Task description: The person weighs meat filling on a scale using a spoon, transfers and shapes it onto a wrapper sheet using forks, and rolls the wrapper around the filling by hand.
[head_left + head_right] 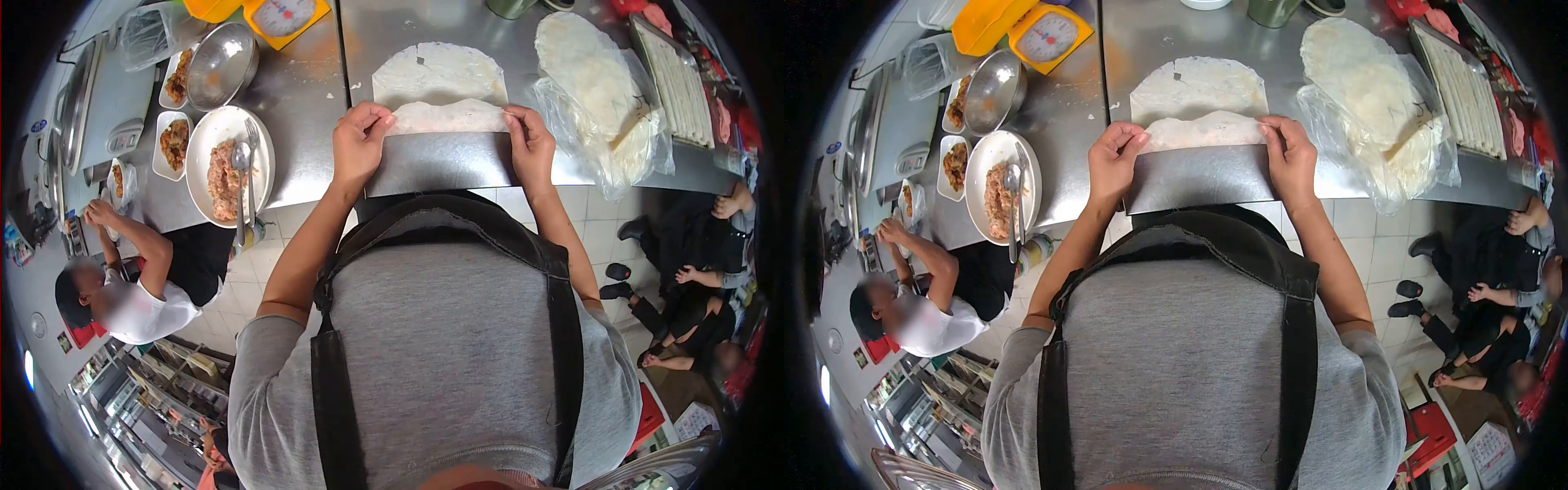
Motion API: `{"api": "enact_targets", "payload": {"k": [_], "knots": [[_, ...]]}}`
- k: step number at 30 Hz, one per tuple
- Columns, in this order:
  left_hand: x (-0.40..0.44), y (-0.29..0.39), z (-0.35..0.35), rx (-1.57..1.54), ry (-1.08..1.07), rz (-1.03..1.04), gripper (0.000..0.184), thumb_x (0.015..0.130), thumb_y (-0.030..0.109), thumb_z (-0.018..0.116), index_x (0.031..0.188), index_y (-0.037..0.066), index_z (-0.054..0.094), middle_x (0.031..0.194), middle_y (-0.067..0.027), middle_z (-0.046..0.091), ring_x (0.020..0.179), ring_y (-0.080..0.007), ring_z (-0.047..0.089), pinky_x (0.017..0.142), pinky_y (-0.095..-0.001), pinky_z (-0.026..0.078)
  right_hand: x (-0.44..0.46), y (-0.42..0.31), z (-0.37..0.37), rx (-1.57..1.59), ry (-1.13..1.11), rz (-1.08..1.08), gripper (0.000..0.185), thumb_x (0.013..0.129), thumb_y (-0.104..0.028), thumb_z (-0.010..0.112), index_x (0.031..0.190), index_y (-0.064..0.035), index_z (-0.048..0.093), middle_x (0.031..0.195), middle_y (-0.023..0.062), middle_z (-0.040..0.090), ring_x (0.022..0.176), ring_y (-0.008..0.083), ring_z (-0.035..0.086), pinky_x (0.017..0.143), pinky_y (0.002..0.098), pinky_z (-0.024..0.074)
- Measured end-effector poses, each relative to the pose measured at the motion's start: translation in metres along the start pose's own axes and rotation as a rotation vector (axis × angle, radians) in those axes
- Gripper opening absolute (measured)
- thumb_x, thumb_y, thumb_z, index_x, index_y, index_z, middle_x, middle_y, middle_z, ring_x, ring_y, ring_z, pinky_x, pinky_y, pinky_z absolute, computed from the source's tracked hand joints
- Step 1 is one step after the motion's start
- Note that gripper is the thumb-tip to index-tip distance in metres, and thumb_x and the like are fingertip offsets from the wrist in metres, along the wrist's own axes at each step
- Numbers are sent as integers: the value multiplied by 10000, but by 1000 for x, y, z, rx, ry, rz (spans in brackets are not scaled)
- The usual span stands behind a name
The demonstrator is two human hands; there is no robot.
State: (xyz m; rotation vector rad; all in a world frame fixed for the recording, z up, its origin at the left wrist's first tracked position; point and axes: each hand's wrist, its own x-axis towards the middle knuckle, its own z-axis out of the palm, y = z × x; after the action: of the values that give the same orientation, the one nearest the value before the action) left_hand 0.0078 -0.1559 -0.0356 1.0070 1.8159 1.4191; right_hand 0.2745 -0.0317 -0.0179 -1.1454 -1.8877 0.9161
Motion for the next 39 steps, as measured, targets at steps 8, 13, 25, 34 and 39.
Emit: {"api": "enact_targets", "payload": {"k": [8,13,25,34,39], "knots": [[16,8,0,108,17,-38,88,869,52,773,924,-5,734,870,-140,753,811,-217,755,742,-311,563,38,6,-4,58,-214,225,131,978,-81,662,1085,-15,698,836,81,714,766,115,623,722,280,493],[25,21,-2,184,-46,-86,56,905,23,741,957,8,725,877,-68,762,803,-108,693,734,-239,518,55,16,-7,-7,-370,248,108,933,-30,644,1019,-59,702,773,108,686,695,160,605,674,324,471],[32,33,5,683,-69,142,203,835,68,684,806,221,815,773,-12,736,966,-238,583,941,-420,360,52,-17,-12,-350,-412,-52,150,931,-79,598,1003,-84,730,1033,148,675,923,332,620,864,416,502],[36,35,1,736,-159,99,183,873,95,678,869,220,813,834,-14,745,1011,-253,586,940,-426,357,17,-9,1,-374,-230,-450,533,787,-108,829,1281,-78,633,1226,130,638,1161,350,563,1031,449,423],[36,41,1,749,-186,68,185,876,100,672,868,221,812,840,-20,749,1010,-259,588,950,-431,358,20,-1,2,-305,-220,-392,552,779,-29,806,1298,-70,626,1148,118,664,1104,345,586,985,447,459]]}}
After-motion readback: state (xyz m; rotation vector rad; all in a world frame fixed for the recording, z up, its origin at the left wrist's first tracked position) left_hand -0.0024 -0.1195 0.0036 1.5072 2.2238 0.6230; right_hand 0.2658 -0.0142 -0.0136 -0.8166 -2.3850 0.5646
